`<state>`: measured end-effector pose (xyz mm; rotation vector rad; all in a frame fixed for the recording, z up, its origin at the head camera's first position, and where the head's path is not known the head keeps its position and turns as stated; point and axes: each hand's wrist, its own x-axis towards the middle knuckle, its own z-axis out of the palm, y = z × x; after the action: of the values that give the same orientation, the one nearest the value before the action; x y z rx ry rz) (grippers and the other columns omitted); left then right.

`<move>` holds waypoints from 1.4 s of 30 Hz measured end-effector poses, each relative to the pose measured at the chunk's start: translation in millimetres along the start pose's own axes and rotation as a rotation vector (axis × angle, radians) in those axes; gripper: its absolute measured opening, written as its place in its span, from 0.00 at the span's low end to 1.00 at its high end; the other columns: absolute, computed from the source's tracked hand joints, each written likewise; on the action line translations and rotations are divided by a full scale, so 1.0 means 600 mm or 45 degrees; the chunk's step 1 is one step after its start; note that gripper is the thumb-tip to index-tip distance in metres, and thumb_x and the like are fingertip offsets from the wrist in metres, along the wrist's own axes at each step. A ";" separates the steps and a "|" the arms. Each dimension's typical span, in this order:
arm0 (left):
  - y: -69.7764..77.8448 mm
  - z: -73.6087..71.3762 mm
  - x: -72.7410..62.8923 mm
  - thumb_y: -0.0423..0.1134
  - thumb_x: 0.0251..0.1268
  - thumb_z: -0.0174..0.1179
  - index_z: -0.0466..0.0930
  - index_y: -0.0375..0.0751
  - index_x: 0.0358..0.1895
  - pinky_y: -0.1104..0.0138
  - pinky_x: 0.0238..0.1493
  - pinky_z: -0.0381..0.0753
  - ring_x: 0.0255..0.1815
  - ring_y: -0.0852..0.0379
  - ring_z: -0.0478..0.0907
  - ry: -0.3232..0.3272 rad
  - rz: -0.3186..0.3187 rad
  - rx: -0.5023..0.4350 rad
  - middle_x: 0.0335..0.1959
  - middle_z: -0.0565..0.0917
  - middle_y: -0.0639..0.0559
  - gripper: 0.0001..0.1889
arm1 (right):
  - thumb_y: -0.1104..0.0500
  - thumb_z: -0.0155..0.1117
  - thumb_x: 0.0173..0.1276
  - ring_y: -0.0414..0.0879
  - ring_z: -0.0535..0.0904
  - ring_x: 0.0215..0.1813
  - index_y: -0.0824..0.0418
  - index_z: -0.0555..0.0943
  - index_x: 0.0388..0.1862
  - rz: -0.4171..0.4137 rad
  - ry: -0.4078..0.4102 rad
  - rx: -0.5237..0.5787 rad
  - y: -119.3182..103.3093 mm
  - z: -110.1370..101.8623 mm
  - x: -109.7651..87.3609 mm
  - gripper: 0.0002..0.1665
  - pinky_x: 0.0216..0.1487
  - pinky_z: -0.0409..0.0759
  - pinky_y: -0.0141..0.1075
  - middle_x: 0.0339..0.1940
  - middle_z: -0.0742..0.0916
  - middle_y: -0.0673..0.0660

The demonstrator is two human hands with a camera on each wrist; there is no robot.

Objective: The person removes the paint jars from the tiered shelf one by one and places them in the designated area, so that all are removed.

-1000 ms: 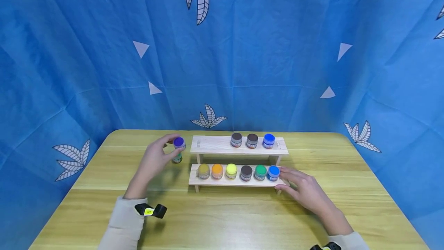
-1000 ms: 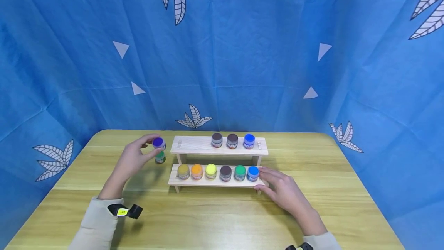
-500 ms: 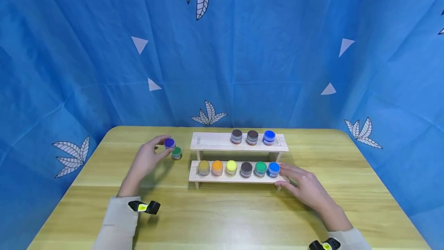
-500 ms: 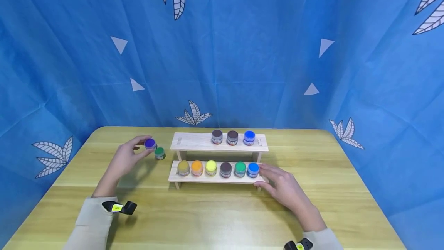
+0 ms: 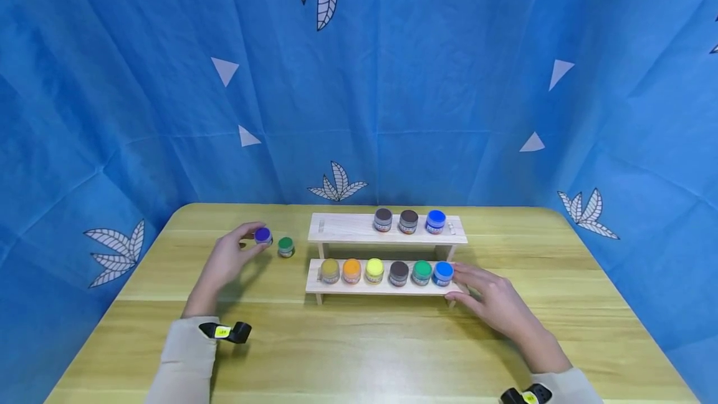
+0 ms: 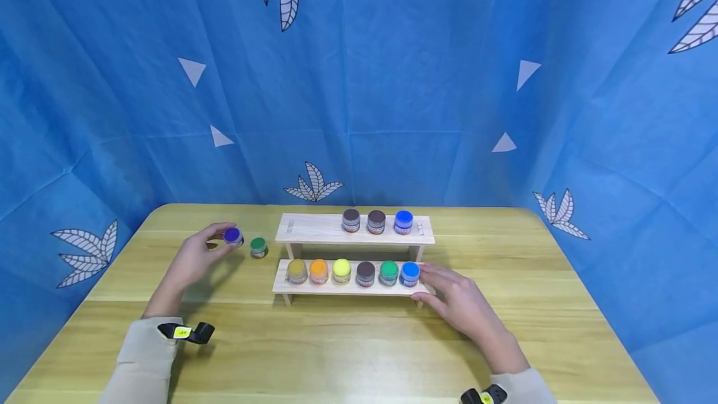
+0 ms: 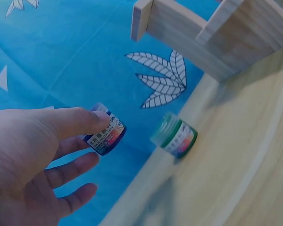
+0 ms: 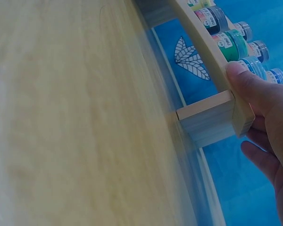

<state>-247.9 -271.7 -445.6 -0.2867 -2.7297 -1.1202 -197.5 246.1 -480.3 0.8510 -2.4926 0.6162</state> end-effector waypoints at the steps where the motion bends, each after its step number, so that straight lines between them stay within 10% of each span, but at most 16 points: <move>1: -0.003 -0.001 0.000 0.39 0.67 0.64 0.72 0.36 0.65 0.46 0.57 0.74 0.56 0.40 0.75 -0.001 -0.008 -0.002 0.55 0.80 0.37 0.25 | 0.50 0.77 0.56 0.55 0.82 0.55 0.60 0.85 0.53 0.003 -0.001 -0.001 0.001 -0.001 0.000 0.27 0.52 0.81 0.51 0.54 0.86 0.56; 19: -0.052 0.013 -0.006 0.43 0.71 0.60 0.68 0.35 0.69 0.42 0.57 0.73 0.57 0.33 0.76 -0.101 -0.115 0.040 0.55 0.79 0.32 0.28 | 0.49 0.76 0.56 0.54 0.82 0.55 0.58 0.86 0.51 0.011 -0.003 -0.006 0.000 0.002 0.001 0.26 0.52 0.80 0.51 0.54 0.86 0.55; 42: -0.058 0.053 0.002 0.42 0.67 0.63 0.74 0.39 0.64 0.50 0.50 0.77 0.47 0.44 0.79 -0.040 -0.132 0.054 0.46 0.83 0.41 0.24 | 0.47 0.76 0.56 0.54 0.82 0.56 0.58 0.86 0.52 0.052 -0.026 -0.010 -0.005 -0.004 -0.001 0.27 0.53 0.80 0.51 0.55 0.85 0.56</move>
<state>-260.4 -273.3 -491.0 -0.1600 -2.8210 -1.0903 -194.3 245.6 -478.0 0.8096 -2.5343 0.6140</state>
